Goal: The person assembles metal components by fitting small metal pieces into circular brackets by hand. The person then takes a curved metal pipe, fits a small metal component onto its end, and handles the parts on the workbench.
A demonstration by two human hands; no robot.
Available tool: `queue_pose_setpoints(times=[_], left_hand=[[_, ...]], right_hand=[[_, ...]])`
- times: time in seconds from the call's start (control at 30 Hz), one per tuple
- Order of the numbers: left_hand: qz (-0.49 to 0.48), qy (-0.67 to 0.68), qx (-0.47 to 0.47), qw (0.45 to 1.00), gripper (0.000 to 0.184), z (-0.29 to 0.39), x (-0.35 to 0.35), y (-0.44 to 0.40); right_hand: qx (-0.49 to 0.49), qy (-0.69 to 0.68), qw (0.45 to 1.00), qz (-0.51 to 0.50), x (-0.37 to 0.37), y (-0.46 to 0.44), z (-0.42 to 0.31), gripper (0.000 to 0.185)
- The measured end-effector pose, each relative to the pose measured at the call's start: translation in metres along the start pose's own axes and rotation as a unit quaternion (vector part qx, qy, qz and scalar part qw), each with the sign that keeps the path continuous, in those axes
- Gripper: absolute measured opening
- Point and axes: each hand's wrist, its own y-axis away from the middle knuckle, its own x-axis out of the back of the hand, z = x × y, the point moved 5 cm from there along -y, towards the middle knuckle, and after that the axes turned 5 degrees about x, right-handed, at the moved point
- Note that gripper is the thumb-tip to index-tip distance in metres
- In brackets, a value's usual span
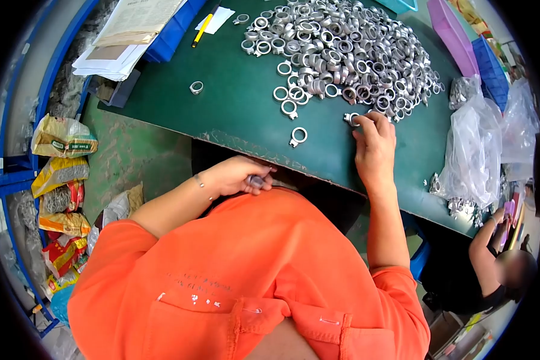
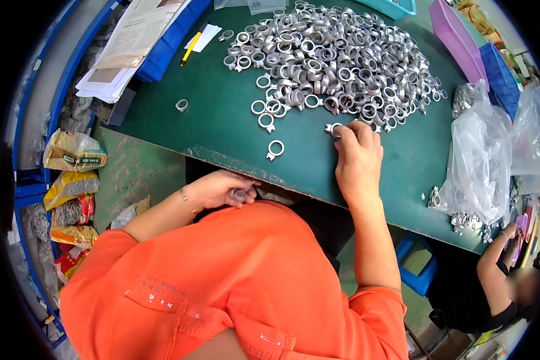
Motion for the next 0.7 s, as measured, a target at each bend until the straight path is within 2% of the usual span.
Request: queue_pose_setpoints(times=[0.07, 0.1, 0.13, 0.2, 0.23, 0.27, 0.3, 0.33, 0.37, 0.4, 0.43, 0.47, 0.53, 0.6, 0.63, 0.67, 0.7], left_hand=[[0.038, 0.055, 0.014, 0.998, 0.025, -0.012, 0.012, -0.038], [-0.017, 0.088, 0.019, 0.996, 0.032, -0.020, 0.019, -0.065], [-0.019, 0.086, 0.018, 0.996, 0.032, -0.018, 0.013, -0.067], [-0.009, 0.204, -0.021, 0.979, 0.036, -0.005, 0.006, -0.069], [-0.001, 0.206, -0.002, 0.979, 0.041, -0.011, 0.013, -0.080], [0.007, 0.210, 0.017, 0.978, 0.046, -0.018, 0.019, -0.090], [0.018, 0.059, 0.009, 0.998, 0.047, -0.007, 0.005, -0.075], [0.029, -0.093, 0.001, 0.995, 0.049, 0.002, -0.010, -0.060], [0.013, -0.246, -0.057, 0.968, 0.049, -0.001, -0.005, -0.061], [-0.002, -0.391, -0.112, 0.914, 0.048, 0.002, -0.008, -0.053], [0.032, -0.543, -0.123, 0.830, 0.047, 0.008, -0.013, -0.038], [0.032, -0.590, -0.222, 0.776, 0.038, 0.004, -0.014, -0.030], [-0.007, -0.579, -0.205, 0.789, 0.026, 0.027, -0.040, 0.013], [-0.037, -0.486, -0.262, 0.833, 0.015, 0.050, -0.059, 0.040], [-0.032, -0.372, -0.314, 0.873, 0.012, 0.061, -0.068, 0.054], [-0.028, -0.244, -0.311, 0.918, 0.007, 0.068, -0.073, 0.061], [-0.016, -0.197, -0.341, 0.919, 0.007, 0.073, -0.075, 0.062]], right_hand=[[-0.009, 0.018, 1.000, 0.004, -0.005, 0.004, 0.000, 0.018], [-0.005, 0.019, 1.000, 0.002, -0.004, 0.005, 0.000, 0.017], [-0.004, 0.021, 1.000, 0.003, -0.004, 0.005, -0.002, 0.017], [-0.027, -0.067, 0.997, 0.009, -0.002, 0.008, -0.005, 0.016], [-0.078, -0.177, 0.981, -0.015, -0.004, 0.010, -0.004, 0.014], [-0.177, -0.274, 0.945, -0.034, -0.010, 0.018, -0.002, 0.010], [-0.238, -0.381, 0.892, -0.048, -0.012, 0.022, -0.005, 0.010], [-0.296, -0.482, 0.822, -0.062, -0.014, 0.026, -0.011, 0.010], [-0.282, -0.512, 0.809, -0.058, -0.013, 0.028, -0.017, 0.011], [-0.271, -0.532, 0.800, -0.054, -0.013, 0.030, -0.020, 0.010], [-0.251, -0.552, 0.793, -0.054, -0.012, 0.030, -0.024, 0.009], [-0.232, -0.572, 0.785, -0.053, -0.010, 0.030, -0.028, 0.008], [-0.209, -0.594, 0.776, -0.038, -0.011, 0.029, -0.035, 0.007], [-0.184, -0.614, 0.767, -0.023, -0.012, 0.026, -0.040, 0.008], [-0.137, -0.577, 0.805, -0.015, -0.010, 0.023, -0.043, 0.008], [-0.089, -0.536, 0.839, -0.006, -0.008, 0.020, -0.048, 0.009], [-0.065, -0.513, 0.856, 0.003, -0.006, 0.016, -0.052, 0.012]])
